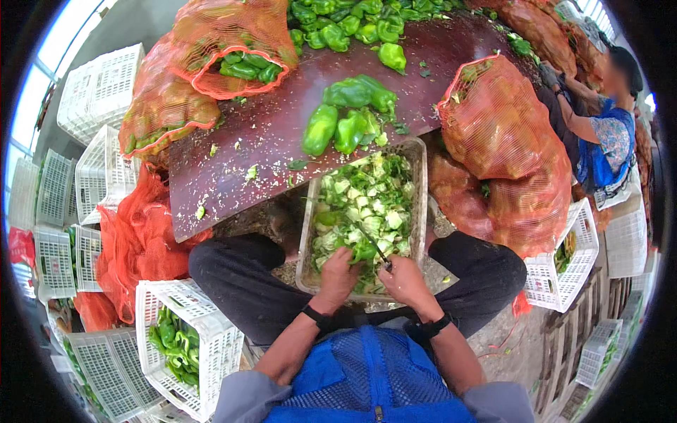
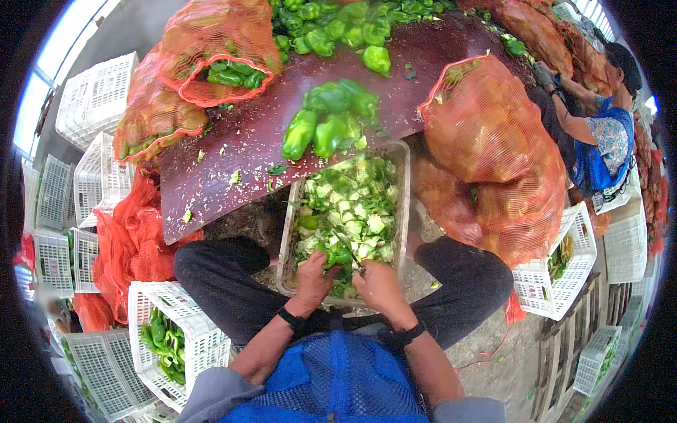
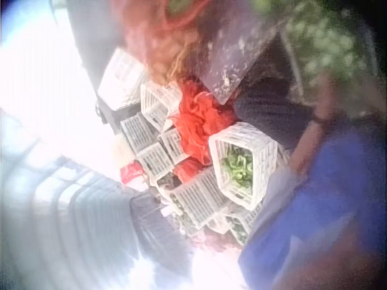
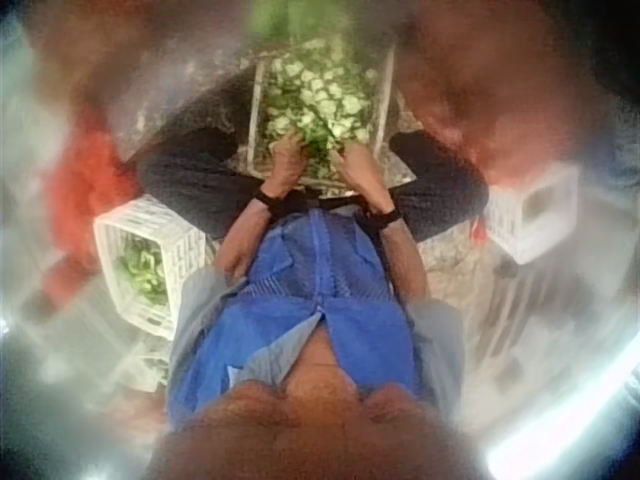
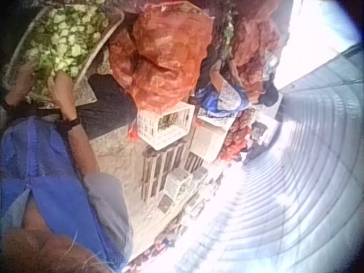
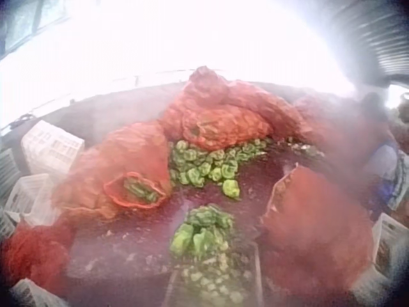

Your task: Processing green peppers by removing stems and seeds with a knife and emptying a large mesh bag of peppers onto a sorting table.

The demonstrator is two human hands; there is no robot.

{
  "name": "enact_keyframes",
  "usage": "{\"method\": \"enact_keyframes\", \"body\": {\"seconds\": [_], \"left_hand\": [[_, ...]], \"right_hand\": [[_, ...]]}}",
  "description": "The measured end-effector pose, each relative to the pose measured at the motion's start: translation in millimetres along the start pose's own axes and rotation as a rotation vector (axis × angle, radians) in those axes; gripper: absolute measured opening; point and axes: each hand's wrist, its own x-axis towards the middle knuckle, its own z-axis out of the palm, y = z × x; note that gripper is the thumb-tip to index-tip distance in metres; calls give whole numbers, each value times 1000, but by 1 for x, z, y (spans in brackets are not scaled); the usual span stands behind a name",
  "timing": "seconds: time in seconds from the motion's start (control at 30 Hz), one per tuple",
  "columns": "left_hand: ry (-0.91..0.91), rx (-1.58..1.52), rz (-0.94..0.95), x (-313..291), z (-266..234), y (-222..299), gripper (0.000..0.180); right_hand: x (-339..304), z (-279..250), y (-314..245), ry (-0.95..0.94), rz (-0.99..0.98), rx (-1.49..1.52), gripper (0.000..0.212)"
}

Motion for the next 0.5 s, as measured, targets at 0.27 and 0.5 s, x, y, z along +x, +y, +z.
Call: {"method": "enact_keyframes", "body": {"seconds": [0.27, 0.5], "left_hand": [[45, -11, 11, 5, -4, 6, 27], [80, -27, 20, 7, -5, 4, 31]], "right_hand": [[-18, -3, -25, 98, -63, -194, 29], [-28, 0, -21, 144, -83, -109, 28]]}}
